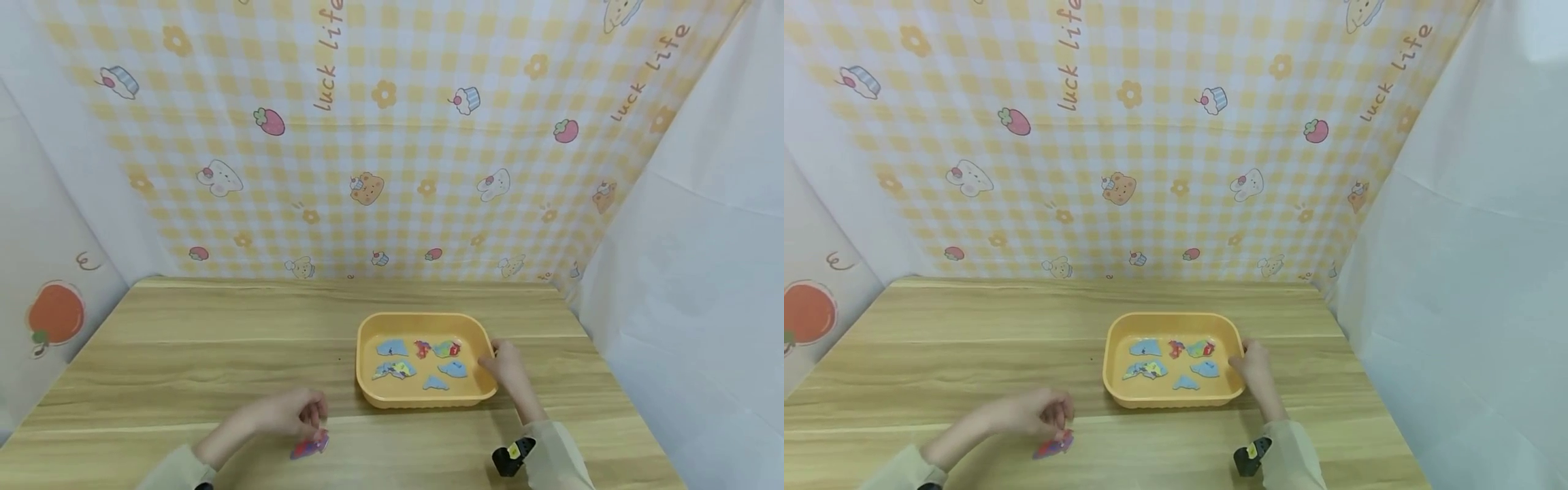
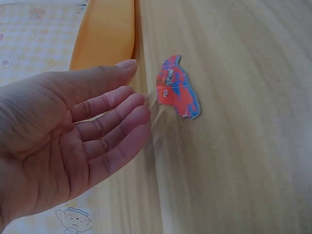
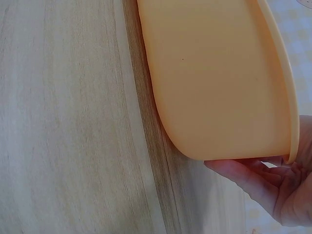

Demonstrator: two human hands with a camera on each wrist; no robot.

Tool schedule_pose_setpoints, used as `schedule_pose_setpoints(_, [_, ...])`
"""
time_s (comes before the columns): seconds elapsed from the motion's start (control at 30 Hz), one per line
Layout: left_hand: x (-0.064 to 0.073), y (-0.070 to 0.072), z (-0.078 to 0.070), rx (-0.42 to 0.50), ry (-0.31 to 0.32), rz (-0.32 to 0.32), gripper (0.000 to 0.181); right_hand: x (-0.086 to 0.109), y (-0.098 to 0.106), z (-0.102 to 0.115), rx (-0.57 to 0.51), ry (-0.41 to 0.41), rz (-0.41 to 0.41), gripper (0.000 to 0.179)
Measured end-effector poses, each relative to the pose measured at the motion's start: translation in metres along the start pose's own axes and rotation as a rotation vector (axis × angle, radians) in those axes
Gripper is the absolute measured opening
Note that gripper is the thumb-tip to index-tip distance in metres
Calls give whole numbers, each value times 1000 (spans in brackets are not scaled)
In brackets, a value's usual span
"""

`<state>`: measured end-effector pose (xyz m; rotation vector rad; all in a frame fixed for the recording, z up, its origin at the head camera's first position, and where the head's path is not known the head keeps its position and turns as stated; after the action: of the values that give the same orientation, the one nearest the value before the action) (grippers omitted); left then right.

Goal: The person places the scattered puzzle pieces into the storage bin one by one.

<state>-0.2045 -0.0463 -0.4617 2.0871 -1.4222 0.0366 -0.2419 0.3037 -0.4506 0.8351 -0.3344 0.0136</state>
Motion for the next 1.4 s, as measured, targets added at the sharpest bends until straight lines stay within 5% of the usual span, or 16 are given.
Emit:
schedule_pose_setpoints(0.47, [7, -20, 5, -178, 75, -42, 36, 1, 3, -6, 8, -21, 3, 29])
schedule_pose_setpoints(0.7, [6, -24, 1, -370, 115, -106, 34, 1, 3, -5, 3, -7, 3, 29])
schedule_pose_setpoints(1.03, [6, -24, 0, -351, 102, -120, 34, 1, 4, 1, 28, 41, -48, 18])
schedule_pose_setpoints(1.4, [5, -27, -2, -401, 59, -41, 14, -3, 3, -1, 23, 31, -49, 22])
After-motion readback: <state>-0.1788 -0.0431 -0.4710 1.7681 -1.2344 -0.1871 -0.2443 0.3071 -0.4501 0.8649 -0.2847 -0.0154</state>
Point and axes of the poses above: each hand's wrist, its own x-axis away from the middle knuckle, its own y-axis out of the back of the hand, z = x × y, the point moved 8 cm from there along -x, towards the middle knuckle, and after that the axes turned 12 degrees about z, right-handed, at the moved point
